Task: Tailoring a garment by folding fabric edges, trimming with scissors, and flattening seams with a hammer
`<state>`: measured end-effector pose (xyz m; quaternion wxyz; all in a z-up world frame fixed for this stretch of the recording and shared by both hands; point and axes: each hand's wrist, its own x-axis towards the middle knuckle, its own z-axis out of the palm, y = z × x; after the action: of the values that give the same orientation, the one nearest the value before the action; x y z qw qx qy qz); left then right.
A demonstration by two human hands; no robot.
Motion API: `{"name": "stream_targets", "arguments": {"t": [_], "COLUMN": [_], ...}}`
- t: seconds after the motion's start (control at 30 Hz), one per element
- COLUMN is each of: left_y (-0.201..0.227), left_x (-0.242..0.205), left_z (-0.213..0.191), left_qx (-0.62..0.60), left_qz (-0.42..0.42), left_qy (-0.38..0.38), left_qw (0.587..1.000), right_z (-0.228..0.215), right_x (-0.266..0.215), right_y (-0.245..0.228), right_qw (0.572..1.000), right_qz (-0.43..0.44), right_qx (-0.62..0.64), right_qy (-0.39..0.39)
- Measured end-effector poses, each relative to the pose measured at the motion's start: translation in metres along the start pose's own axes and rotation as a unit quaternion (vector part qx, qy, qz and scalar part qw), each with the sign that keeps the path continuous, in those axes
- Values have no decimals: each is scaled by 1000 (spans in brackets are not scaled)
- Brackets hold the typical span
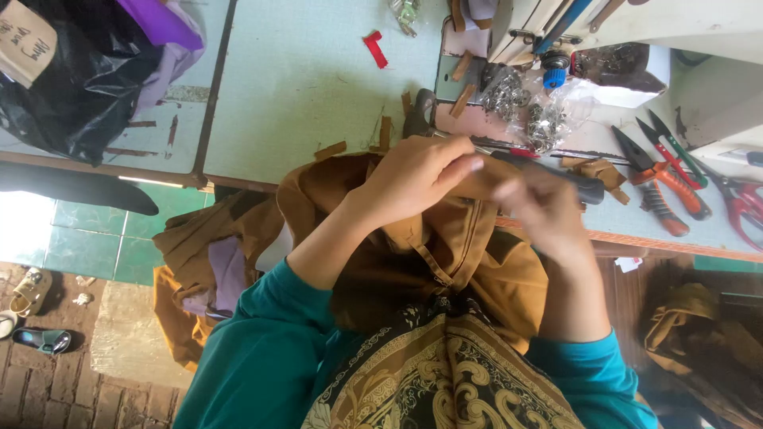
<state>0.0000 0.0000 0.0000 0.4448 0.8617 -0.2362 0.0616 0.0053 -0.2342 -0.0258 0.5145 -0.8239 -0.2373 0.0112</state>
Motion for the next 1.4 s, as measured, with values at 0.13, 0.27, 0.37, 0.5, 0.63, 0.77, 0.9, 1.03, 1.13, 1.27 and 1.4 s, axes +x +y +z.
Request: {"name": "stream_targets", "arguments": {"t": [0.13,0.27,0.37,0.5,0.63,0.77,0.9,1.03,1.13,1.27,1.4], "left_y": [7,-20,-9,-13,-32,-49,-72,-71,-62,-65,-71], "left_x": [-20,-49,-50,-41,-16,-6,-15,-12,-14,-14,-14], "left_z": [-16,-30,-42,-12,9,47,97,94,84,84,86], "left_qx": [-32,19,15,-129,-254,-258,-50,9,-53,-96,-127], "left_qz": [3,-129,-143,-110,-71,-78,-77,-57,-67,-52,-43], "left_qy": [-82,-271,-276,-216,-174,-136,-134,-87,-58,-25,-8], "left_qw": [996,954,950,962,949,953,987,995,995,994,991], "right_z": [11,15,26,30,-4,-34,-43,-45,-40,-36,-36], "right_x": [2,-15,-4,2,24,57,85,96,102,110,115], "right_y": [-34,13,1,-11,-4,47,77,91,90,105,119], "right_qw": [990,965,955,953,981,984,868,791,738,749,745], "right_qz": [10,-45,-90,-113,-91,-90,-190,-181,-221,-248,-228], "right_qx": [137,234,243,236,135,-150,-458,-585,-638,-614,-625], "right_qy": [-36,-109,-142,-151,-109,35,10,-1,10,-23,-54]}}
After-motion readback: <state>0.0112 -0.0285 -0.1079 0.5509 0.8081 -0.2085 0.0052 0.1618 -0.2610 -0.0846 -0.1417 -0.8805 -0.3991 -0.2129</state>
